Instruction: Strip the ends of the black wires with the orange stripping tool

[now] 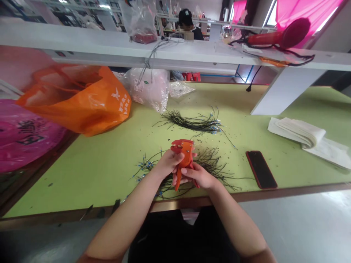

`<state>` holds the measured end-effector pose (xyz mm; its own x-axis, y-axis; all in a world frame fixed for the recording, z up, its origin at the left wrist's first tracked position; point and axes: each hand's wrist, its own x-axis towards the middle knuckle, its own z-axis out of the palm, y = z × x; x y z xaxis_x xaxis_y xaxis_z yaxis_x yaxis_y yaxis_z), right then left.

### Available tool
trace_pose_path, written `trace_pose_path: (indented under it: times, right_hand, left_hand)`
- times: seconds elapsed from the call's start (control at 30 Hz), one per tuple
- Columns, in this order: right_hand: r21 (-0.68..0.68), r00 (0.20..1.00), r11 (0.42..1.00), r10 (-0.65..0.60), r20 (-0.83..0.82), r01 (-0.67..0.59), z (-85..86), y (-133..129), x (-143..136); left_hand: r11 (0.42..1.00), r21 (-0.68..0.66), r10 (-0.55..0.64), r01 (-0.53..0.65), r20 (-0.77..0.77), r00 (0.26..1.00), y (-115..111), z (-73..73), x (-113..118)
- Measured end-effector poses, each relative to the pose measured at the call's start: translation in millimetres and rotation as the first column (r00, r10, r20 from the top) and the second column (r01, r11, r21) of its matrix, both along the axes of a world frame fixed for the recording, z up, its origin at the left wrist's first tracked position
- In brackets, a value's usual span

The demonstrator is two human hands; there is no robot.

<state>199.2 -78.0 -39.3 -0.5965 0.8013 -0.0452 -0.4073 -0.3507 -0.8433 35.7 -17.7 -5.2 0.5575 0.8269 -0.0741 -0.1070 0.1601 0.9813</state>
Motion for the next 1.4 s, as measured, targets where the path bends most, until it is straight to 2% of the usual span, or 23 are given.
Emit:
trace_pose_path:
  times: [0.07,0.13,0.17,0.2,0.23,0.3,0.37,0.47,0.57,0.73,0.87,1.03,1.17,1.23,1.27,1.33,1.37,1.4]
  right_hand:
    - [0.035,0.995,0.996,-0.074,-0.063,0.076,3.7,-0.2,2.5]
    - [0.05,0.973,0.981,-0.181,-0.142,0.189,9.6,0.2,6.2]
    - [0.042,0.958,0.97,-0.229,-0.17,0.239,12.7,0.6,8.1]
    - [0.031,0.946,0.961,-0.265,-0.186,0.275,15.4,1.0,9.7]
    - [0.02,0.939,0.955,-0.286,-0.192,0.295,17.6,1.5,11.2]
    - [0.015,0.937,0.954,-0.29,-0.196,0.299,20.1,2.1,13.0]
    - [0.032,0.937,0.955,-0.281,-0.206,0.293,20.2,2.2,13.9]
    - [0.052,0.937,0.953,-0.284,-0.206,0.3,18.6,2.1,14.2]
    - [0.058,0.94,0.953,-0.282,-0.19,0.298,16.6,2.8,14.4]
    - [0.055,0.938,0.954,-0.276,-0.212,0.293,13.7,5.1,15.2]
    - [0.042,0.924,0.944,-0.312,-0.222,0.329,14.1,5.8,16.4]
    - [0.044,0.929,0.941,-0.323,-0.182,0.336,16.2,6.0,16.0]
    - [0.071,0.935,0.945,-0.302,-0.187,0.319,14.3,6.5,14.5]
    - [0.076,0.938,0.948,-0.29,-0.188,0.308,12.5,6.2,13.5]
    - [0.077,0.941,0.95,-0.286,-0.18,0.303,11.8,5.9,12.9]
    - [0.08,0.955,0.958,-0.264,-0.132,0.276,10.9,5.0,11.2]
    - [0.085,0.963,0.962,-0.249,-0.1,0.258,10.9,4.5,10.3]
    - [0.092,0.97,0.967,-0.234,-0.068,0.24,11.1,4.0,9.3]
  left_hand:
    - [0.968,0.164,0.197,-0.188,-0.039,0.98,10.4,-2.0,-8.7]
    - [0.837,0.371,0.482,-0.402,-0.151,0.863,22.4,-5.0,-18.3]
    - [0.772,0.479,0.578,-0.418,-0.256,0.775,28.1,-7.2,-22.2]
    - [0.739,0.573,0.622,-0.354,-0.38,0.684,32.9,-10.0,-24.7]
    - [0.743,0.628,0.615,-0.23,-0.506,0.604,36.8,-13.4,-25.6]
    - [0.787,0.615,0.524,0.034,-0.697,0.489,41.6,-21.7,-22.4]
    - [0.803,0.557,0.436,0.214,-0.792,0.427,43.6,-30.2,-14.8]
    - [0.791,0.522,0.395,0.319,-0.834,0.384,45.4,-39.6,-2.9]
    - [0.773,0.538,0.414,0.334,-0.829,0.377,47.6,-42.7,3.4]
    - [0.742,0.575,0.455,0.344,-0.809,0.372,45.8,-39.6,8.1]
    - [0.727,0.593,0.454,0.346,-0.793,0.406,37.6,-36.0,18.3]
    - [0.747,0.545,0.368,0.381,-0.816,0.446,30.0,-34.6,33.3]
    - [0.769,0.557,0.379,0.313,-0.792,0.479,28.9,-32.4,29.2]
    - [0.786,0.592,0.43,0.18,-0.732,0.528,27.8,-30.4,22.1]
    - [0.793,0.607,0.467,0.049,-0.658,0.591,26.8,-29.1,18.3]
    - [0.773,0.567,0.55,-0.284,-0.378,0.745,23.5,-26.0,12.7]
    - [0.756,0.495,0.577,-0.429,-0.194,0.793,21.4,-24.2,11.3]
    - [0.747,0.405,0.583,-0.527,-0.02,0.812,19.1,-22.2,10.9]
